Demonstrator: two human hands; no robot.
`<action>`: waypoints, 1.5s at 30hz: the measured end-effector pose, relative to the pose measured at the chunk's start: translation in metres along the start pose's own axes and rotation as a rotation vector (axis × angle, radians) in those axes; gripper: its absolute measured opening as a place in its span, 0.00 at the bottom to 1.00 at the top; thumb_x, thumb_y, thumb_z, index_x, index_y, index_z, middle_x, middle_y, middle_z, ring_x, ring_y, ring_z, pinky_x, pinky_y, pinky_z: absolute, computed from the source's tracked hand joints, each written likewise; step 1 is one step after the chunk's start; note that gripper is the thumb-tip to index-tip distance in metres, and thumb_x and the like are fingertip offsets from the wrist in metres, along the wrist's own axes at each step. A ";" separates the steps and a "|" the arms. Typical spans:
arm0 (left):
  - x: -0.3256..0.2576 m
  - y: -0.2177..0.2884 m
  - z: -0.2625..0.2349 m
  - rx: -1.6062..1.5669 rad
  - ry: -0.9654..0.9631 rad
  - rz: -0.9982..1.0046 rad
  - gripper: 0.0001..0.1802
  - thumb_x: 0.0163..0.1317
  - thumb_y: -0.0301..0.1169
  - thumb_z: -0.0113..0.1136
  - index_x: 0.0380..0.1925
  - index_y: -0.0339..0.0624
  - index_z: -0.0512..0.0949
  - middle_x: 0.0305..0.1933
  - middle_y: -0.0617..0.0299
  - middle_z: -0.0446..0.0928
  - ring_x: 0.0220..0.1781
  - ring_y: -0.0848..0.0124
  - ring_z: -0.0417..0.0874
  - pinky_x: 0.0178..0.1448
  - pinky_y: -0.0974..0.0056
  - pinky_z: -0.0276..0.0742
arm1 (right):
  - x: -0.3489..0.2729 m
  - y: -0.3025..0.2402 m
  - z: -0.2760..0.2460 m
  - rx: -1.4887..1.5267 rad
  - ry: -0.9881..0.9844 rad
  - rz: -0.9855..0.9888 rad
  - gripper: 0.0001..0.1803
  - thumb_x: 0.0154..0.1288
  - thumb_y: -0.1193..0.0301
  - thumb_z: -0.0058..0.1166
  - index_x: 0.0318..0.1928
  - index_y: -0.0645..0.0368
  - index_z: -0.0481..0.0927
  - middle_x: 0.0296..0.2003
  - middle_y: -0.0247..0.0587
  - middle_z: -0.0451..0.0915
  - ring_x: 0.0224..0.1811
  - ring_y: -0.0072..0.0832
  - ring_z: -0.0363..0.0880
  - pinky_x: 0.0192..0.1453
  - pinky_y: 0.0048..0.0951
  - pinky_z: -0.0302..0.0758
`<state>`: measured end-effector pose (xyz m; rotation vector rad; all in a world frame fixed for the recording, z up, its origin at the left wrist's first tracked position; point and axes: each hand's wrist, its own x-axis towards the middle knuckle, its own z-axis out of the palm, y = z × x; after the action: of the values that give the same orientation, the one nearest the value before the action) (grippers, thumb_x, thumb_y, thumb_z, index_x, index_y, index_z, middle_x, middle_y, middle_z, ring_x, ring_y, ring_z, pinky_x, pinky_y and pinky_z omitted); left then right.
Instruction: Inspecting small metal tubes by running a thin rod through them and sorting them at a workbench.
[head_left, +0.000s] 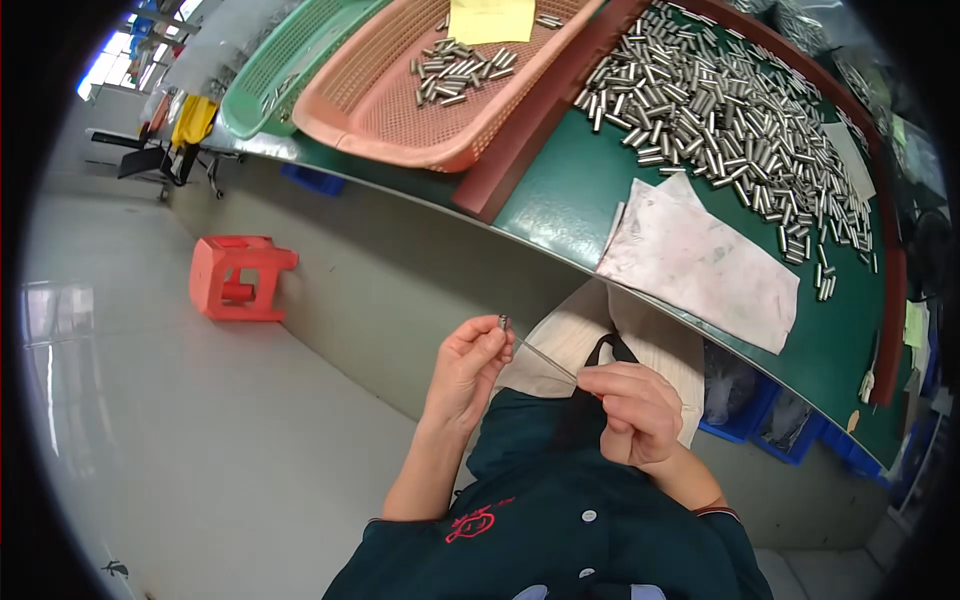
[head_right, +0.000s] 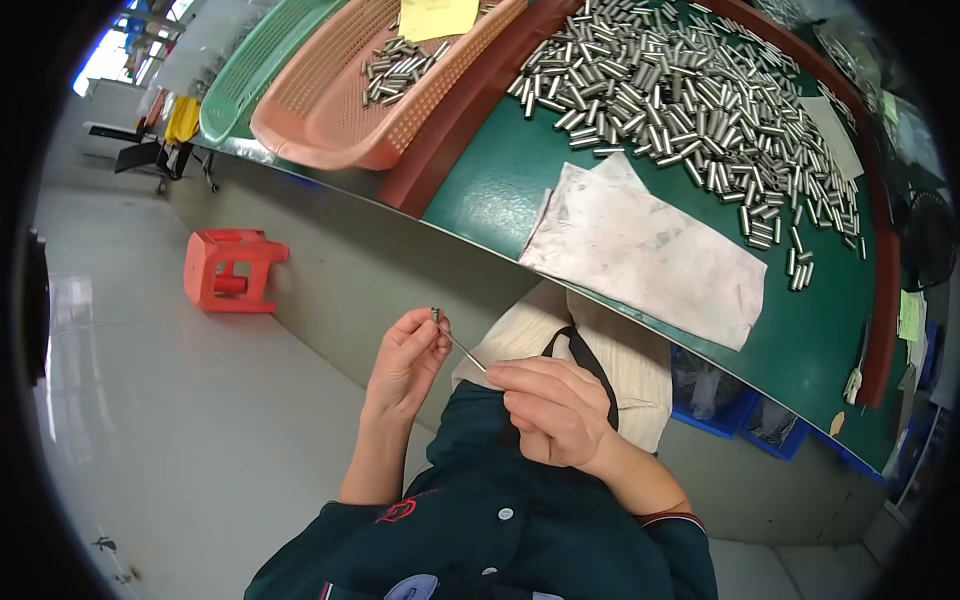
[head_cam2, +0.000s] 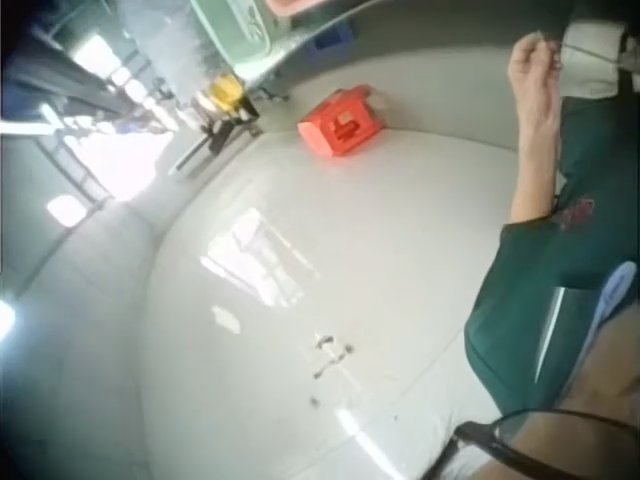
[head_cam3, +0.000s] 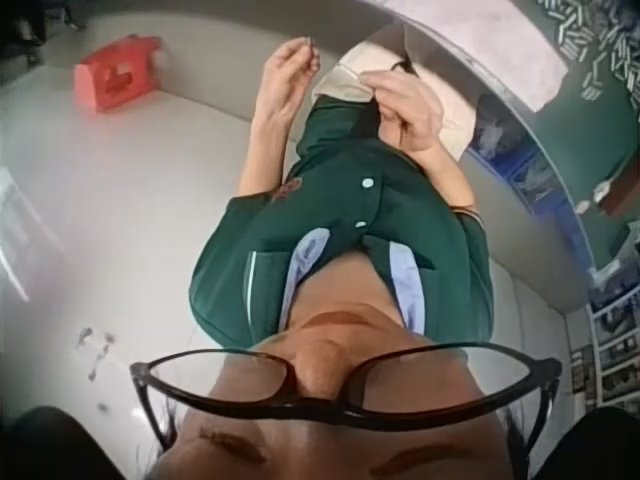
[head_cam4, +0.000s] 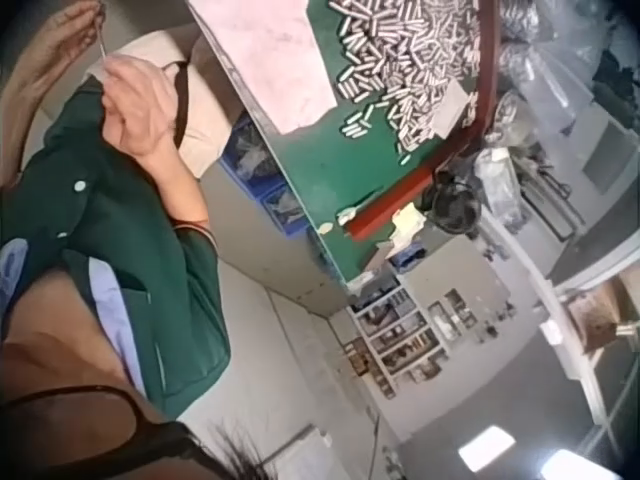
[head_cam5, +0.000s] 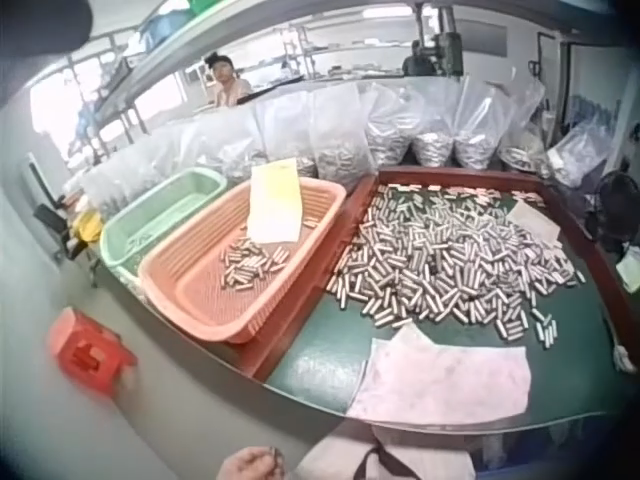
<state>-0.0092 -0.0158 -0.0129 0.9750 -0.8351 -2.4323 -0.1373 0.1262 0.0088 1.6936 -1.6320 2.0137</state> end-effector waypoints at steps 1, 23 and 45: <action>-0.001 0.000 -0.004 -0.013 0.010 0.002 0.07 0.56 0.23 0.54 0.35 0.35 0.73 0.31 0.60 0.74 0.32 0.76 0.73 0.38 0.73 0.69 | 0.000 0.000 0.004 -0.036 -0.023 0.004 0.06 0.59 0.77 0.44 0.37 0.63 0.65 0.30 0.52 0.77 0.27 0.39 0.78 0.28 0.30 0.76; -0.002 -0.003 -0.018 0.197 0.087 0.165 0.05 0.52 0.21 0.57 0.31 0.34 0.75 0.29 0.60 0.76 0.29 0.78 0.74 0.37 0.74 0.70 | -0.005 0.005 0.033 -0.144 -0.095 -0.040 0.11 0.57 0.70 0.52 0.33 0.66 0.70 0.27 0.51 0.78 0.24 0.37 0.78 0.25 0.29 0.76; 0.000 -0.002 -0.017 0.203 0.183 0.440 0.06 0.53 0.18 0.55 0.32 0.33 0.73 0.31 0.61 0.75 0.32 0.78 0.74 0.39 0.75 0.70 | -0.009 0.002 0.047 -0.086 -0.117 0.056 0.07 0.52 0.81 0.51 0.33 0.69 0.73 0.34 0.51 0.77 0.35 0.40 0.79 0.38 0.30 0.78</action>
<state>0.0028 -0.0203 -0.0241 0.9483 -1.1121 -1.8866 -0.1029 0.0968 -0.0063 1.7862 -1.7939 1.8710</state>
